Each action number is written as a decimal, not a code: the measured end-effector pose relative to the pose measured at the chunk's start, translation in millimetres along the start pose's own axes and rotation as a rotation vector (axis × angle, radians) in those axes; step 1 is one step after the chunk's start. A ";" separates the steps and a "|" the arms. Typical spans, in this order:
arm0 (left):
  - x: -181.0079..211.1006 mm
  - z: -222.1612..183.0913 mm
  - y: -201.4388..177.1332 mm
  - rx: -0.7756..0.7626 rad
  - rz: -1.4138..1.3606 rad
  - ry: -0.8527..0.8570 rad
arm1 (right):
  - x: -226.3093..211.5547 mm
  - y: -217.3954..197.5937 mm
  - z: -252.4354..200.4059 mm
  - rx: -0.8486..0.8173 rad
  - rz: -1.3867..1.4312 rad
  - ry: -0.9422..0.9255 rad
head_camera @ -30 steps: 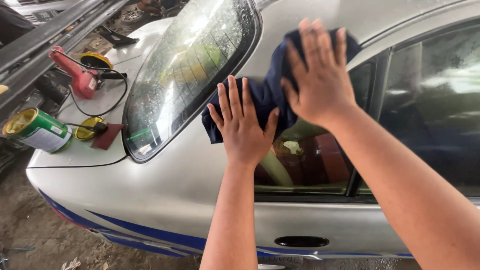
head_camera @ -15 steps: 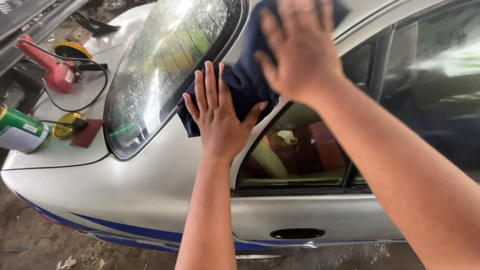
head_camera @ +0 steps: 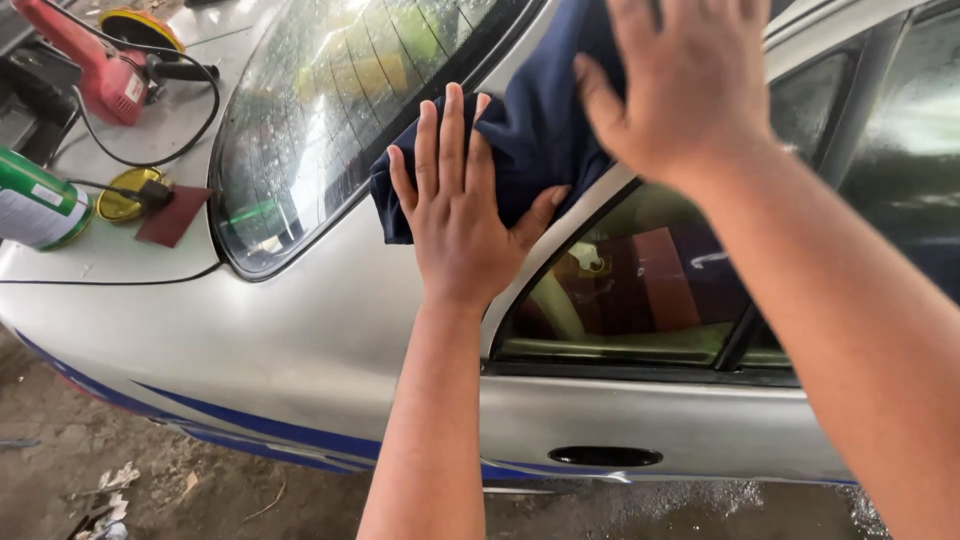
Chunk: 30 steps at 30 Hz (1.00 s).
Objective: The person wipes the side window and door panel of a silver car using a dark blue cloth. The person moves from the lower door area up to the window and then to the rear quarter panel, wiping the surfaces in a continuous motion.
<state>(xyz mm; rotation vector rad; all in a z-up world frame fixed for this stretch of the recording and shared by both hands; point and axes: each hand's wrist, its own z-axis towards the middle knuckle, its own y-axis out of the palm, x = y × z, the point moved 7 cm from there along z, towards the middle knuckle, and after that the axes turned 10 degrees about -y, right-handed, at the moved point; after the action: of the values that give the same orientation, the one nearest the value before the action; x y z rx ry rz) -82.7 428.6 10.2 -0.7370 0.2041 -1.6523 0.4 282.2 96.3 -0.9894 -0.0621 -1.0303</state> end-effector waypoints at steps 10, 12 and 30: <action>4.4 -2.3 -7.3 0.124 -0.061 0.048 | 9.5 1.4 2.1 -0.138 0.258 -0.094; 4.2 -3.4 -9.1 0.172 -0.072 0.056 | 21.0 2.7 1.2 -0.116 0.252 -0.036; -3.2 -5.3 -5.1 0.166 -0.093 0.008 | 32.9 -2.1 26.4 -0.037 0.268 0.005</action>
<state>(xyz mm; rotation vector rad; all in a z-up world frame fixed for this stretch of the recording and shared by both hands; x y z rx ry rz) -89.8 431.4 7.6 -0.6215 0.0378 -1.7372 27.2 278.1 128.7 -0.9987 0.0926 -0.7904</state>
